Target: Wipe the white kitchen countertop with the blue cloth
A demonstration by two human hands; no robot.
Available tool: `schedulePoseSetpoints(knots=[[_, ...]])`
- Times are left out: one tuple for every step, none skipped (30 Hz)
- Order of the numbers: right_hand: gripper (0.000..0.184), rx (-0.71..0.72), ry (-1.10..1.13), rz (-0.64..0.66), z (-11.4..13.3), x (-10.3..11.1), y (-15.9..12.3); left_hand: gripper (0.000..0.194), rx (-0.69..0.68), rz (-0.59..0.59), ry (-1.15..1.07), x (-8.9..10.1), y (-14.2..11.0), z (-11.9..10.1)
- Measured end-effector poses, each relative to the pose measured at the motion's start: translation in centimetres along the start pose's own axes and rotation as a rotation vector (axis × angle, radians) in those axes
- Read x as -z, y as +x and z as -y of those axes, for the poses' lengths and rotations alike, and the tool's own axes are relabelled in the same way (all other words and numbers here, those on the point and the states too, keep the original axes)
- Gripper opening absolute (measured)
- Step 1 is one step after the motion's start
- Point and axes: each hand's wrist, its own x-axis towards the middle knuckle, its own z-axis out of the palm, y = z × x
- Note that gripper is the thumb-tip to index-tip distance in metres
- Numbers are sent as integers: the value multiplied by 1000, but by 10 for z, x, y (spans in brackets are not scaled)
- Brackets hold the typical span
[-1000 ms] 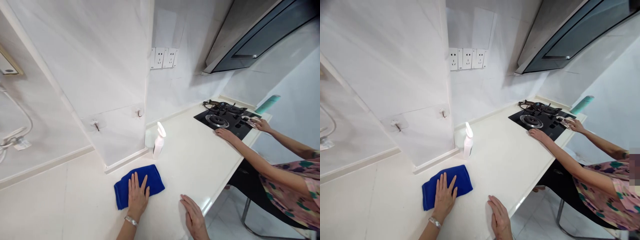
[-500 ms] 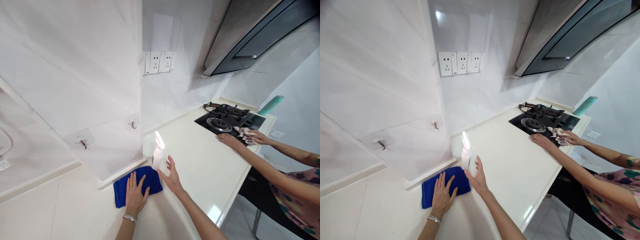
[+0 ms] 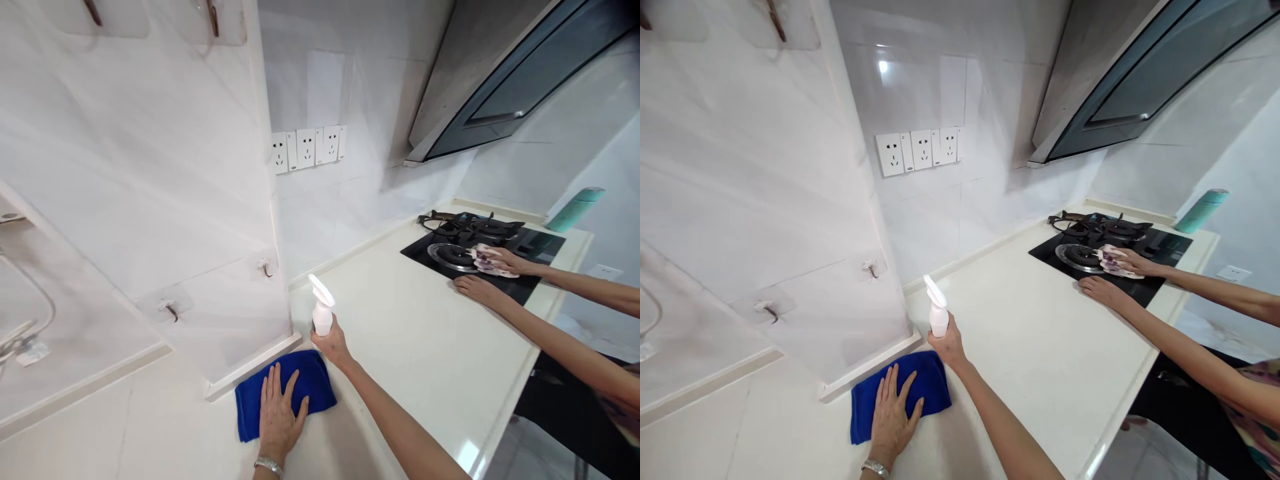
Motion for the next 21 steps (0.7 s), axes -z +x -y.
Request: schedulePoseSetpoints(knots=[[64, -6, 6, 28, 0, 1, 6, 59, -2, 3, 0, 0, 0, 0], [65, -13, 12, 54, 0, 1, 13, 60, -4, 4, 1, 0, 0, 0], [66, -20, 18, 78, 1, 0, 20, 60, -5, 5, 1, 0, 0, 0], [66, -27, 23, 99, 1, -1, 26, 60, -6, 6, 0, 0, 0, 0], [67, -33, 30, 118, 2, -3, 32, 60, -7, 9, -1, 0, 0, 1], [67, -38, 38, 138, 2, -6, 39, 60, -5, 14, -4, 1, 0, 1], [67, -41, 47, 156, 3, -10, 46, 61, -4, 20, -6, 2, 0, 1], [68, -44, 57, 173, 4, -14, 52, 61, -3, 28, -9, 2, 0, 1], [68, -46, 66, 187, 4, -18, 59, 61, 0, 36, -11, 3, 1, 0], [71, -48, 76, 197, 4, -23, 65, 60, 3, 43, -13, 5, 1, 0], [75, -49, 86, 203, 3, -27, 71, 60, 7, 52, -13, 6, 2, -1], [82, -50, 95, 203, 1, -29, 74, 59, 11, 60, -12, 7, 3, -2], [90, -54, 102, 195, -3, -29, 74, 59, 14, 70, -10, 8, 3, -3], [98, -61, 107, 181, -7, -27, 71, 58, 18, 77, -8, 8, 4, -4], [103, -71, 107, 158, -13, -23, 62, 59, 20, 83, -6, 9, 4, -4], [103, -83, 103, 130, -19, -15, 48, 59, 22, 86, -4, 9, 4, -4], [100, -96, 95, 100, -25, -6, 29, 59, 22, 88, -1, 9, 4, -3], [91, -103, 86, 71, -31, 4, 6, 60, 18, 89, 1, 8, 4, -2], [82, -104, 75, 54, -36, 15, -19, 61, 12, 92, 3, 8, 4, -1], [74, -103, 64, 48, -41, 25, -46, 61, 5, 97, 2, 6, 5, 0], [66, -85, 51, 61, -45, 34, -72, 62, 2, 105, -2, 4, 5, -1]])
